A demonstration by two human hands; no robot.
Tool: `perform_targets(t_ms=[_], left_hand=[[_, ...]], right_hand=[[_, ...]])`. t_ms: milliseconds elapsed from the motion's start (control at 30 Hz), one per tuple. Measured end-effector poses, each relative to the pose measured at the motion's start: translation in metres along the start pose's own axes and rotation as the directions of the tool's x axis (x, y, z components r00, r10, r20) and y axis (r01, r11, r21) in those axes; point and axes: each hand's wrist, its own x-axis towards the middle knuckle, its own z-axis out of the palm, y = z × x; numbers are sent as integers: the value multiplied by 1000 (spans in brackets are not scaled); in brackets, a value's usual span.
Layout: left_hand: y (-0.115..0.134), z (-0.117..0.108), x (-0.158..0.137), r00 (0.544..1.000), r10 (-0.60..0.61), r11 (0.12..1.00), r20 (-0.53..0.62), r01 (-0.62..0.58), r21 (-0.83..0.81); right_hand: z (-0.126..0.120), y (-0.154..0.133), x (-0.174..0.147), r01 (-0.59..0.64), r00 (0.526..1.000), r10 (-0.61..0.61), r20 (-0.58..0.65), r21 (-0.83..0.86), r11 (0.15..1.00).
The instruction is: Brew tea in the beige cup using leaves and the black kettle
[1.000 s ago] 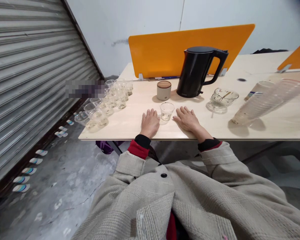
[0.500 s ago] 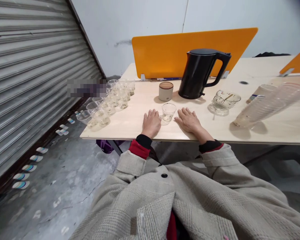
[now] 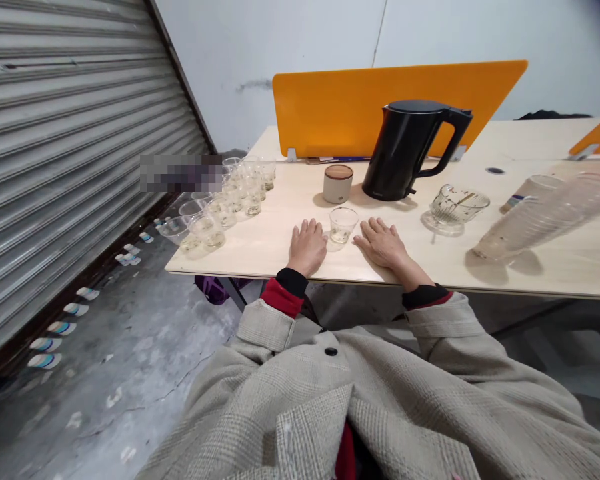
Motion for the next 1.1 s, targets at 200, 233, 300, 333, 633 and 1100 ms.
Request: perform_targets(t_ms=[200,233,300,333,633,1100], left_hand=[[1,-2,0,1000,-1,1000,4,1,-5],[1,-3,0,1000,-1,1000,5,2,-3],[1,-4,0,1000,-5,1000,4,5,1],[2,-4,0,1000,-7,1000,2,7,2],[2,-4,-1,1000,-16,1000,1,16,0],[1,-2,0,1000,-12,1000,8,12,7]], right_hand=[[1,1,1,-7,1000,7,7,-5,1000],[2,1,1,-6,1000,6,4,-4,1000],[3,2,2,0,1000,0,-2,-2,1000],[3,2,2,3,1000,-3,-7,-3,1000],[5,2,2,7,1000,-8,-22,-24,1000],[10,7,5,7,1000,-7,-15,4,1000]])
